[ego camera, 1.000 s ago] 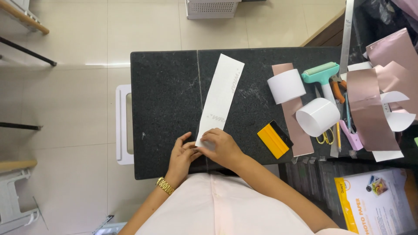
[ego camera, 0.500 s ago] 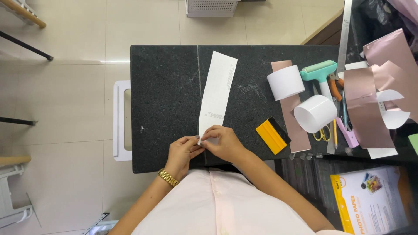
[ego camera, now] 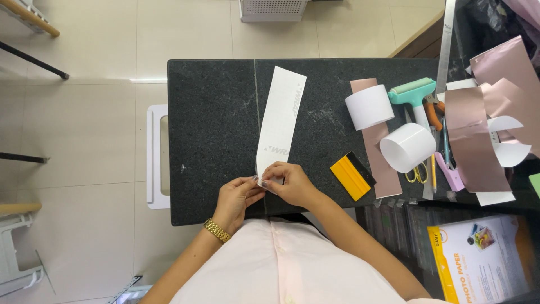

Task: Applying clear transfer tape to strips of rose gold vinyl using a squeegee tool to ensure a smooth bond.

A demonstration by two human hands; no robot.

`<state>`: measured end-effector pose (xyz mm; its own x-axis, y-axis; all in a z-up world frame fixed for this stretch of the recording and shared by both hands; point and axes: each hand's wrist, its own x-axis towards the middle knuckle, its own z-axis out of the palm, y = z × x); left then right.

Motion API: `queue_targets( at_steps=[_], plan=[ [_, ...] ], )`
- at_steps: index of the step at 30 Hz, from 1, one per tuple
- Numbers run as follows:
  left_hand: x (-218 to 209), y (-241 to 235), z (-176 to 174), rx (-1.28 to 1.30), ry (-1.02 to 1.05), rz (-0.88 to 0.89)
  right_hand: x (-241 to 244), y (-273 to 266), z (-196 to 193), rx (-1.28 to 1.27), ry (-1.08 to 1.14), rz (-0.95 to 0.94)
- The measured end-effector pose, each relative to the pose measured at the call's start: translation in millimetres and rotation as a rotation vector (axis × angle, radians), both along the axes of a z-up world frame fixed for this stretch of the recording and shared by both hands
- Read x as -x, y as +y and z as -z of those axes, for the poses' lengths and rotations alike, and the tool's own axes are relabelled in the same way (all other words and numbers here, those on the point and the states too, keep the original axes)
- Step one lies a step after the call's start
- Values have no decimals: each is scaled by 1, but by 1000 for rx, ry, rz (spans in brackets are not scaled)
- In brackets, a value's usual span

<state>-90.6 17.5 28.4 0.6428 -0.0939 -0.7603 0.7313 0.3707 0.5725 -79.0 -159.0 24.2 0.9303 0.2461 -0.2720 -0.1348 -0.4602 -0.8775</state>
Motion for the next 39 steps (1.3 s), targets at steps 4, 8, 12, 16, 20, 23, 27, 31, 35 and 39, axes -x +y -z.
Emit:
queue_targets(
  at_steps=[4,8,12,16,20,23,27,31,35,39],
  plan=[
    [0,0,9,-19,-14,15,-2,0,3,23,34,3],
    [-1,3,11,-65,-39,52,-4,-5,13,112,32,55],
    [-2,6,4,-103,-49,97,-10,-13,22,155,20,130],
    [-5,8,-5,-125,-72,113,-17,-23,20,185,7,180],
    [-8,16,-13,-168,-75,149,-32,-46,17,214,-24,263],
    [-10,25,-16,-193,-70,171,-43,-63,8,234,-53,326],
    [-14,44,-15,-236,-55,219,-61,-84,-5,291,-134,407],
    [-23,68,-22,-252,-13,269,-84,-91,-63,403,117,430],
    [-26,86,-16,-308,-38,276,-102,-119,-66,440,74,512],
    [-31,97,-16,-333,-37,286,-114,-139,-89,490,54,562]
  ],
)
